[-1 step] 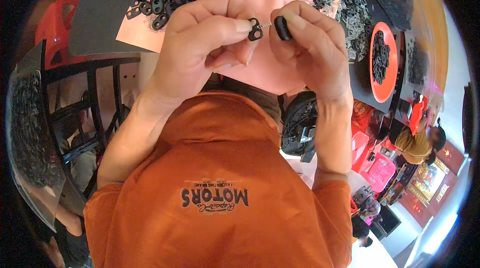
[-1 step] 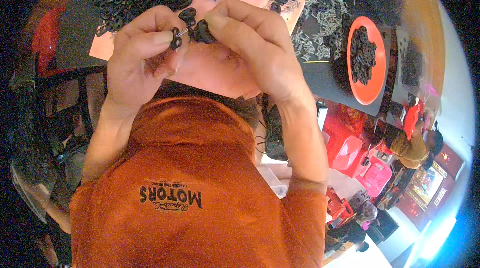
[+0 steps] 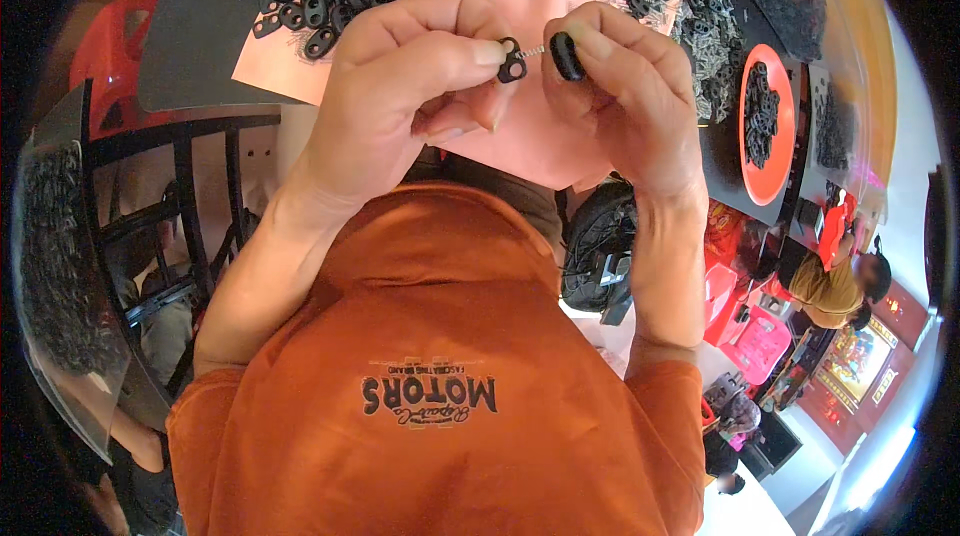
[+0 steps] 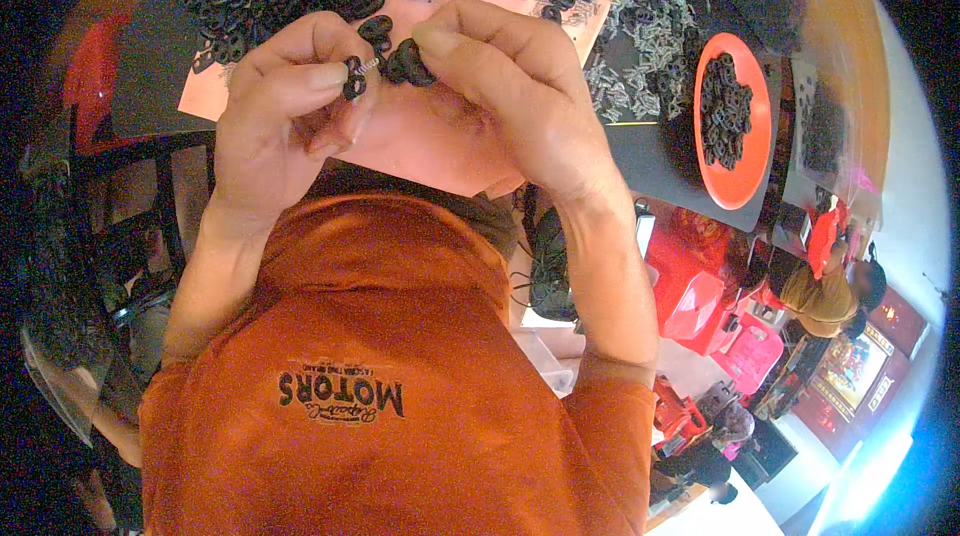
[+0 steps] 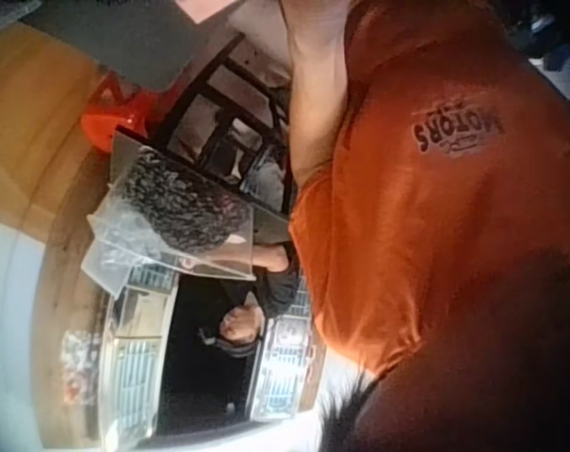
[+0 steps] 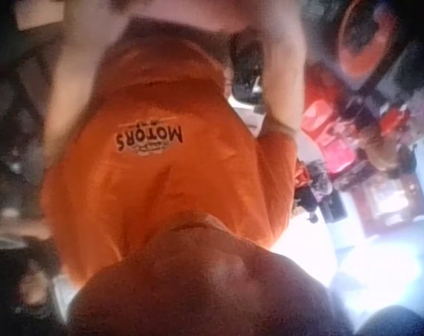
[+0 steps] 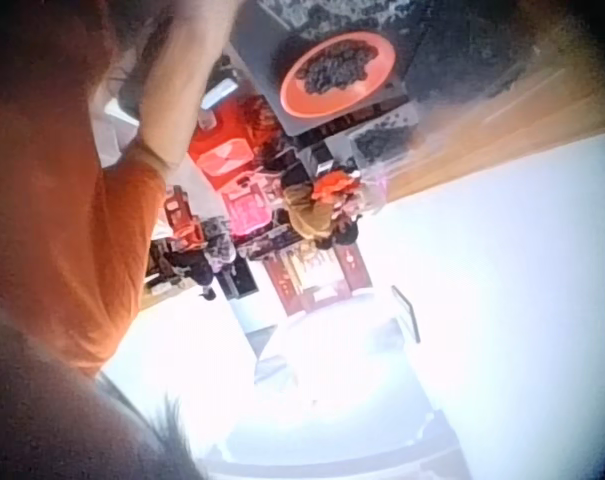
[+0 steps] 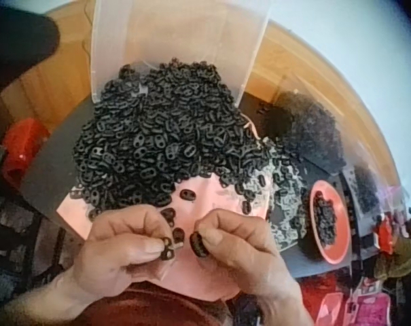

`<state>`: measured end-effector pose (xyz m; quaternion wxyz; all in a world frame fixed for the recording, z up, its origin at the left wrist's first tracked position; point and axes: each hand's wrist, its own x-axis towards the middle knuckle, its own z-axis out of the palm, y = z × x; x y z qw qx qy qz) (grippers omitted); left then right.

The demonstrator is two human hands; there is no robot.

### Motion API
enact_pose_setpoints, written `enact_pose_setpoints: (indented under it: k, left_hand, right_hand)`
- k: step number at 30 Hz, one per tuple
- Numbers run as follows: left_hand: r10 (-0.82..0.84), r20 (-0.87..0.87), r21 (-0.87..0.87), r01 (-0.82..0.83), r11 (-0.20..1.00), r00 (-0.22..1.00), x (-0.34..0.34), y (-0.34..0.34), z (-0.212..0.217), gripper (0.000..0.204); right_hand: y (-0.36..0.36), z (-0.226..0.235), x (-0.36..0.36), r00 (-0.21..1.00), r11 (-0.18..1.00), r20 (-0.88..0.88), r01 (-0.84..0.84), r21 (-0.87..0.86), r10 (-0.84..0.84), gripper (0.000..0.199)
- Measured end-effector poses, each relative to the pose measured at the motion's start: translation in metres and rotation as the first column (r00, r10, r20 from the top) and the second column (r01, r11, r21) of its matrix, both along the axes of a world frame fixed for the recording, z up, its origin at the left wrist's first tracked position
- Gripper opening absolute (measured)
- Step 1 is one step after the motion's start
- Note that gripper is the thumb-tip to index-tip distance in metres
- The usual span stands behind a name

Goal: The person repeatedly picks up small black plastic rings and metal springs from a table and inserts the springs into the rings by hand. The person handles the components one at a time, performing the same insertion action continuously throughout the clip.

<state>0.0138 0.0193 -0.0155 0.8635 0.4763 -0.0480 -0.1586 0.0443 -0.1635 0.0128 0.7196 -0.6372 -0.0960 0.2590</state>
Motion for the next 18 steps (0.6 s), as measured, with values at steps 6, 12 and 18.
enact_pose_setpoints:
  k: [6, 12, 18]
  left_hand:
    - [0.004, 0.004, 0.079, -0.005, 0.997, 1.000, 0.000, -0.004, 0.001, 0.016]
    - [-0.025, 0.025, 0.109, 0.022, 0.994, 0.999, 0.001, -0.005, 0.001, 0.013]
    - [-0.040, 0.054, 0.125, 0.033, 0.992, 0.998, 0.003, -0.006, 0.000, 0.011]
  right_hand:
    - [-0.008, 0.004, 0.006, 0.997, 0.993, 0.061, -0.029, -0.117, 0.037, 0.020]
    - [-0.012, 0.010, 0.009, 0.996, 0.983, 0.048, -0.062, -0.175, 0.072, 0.020]
    - [-0.012, 0.012, 0.011, 0.992, 0.971, 0.097, -0.051, -0.233, 0.075, 0.019]
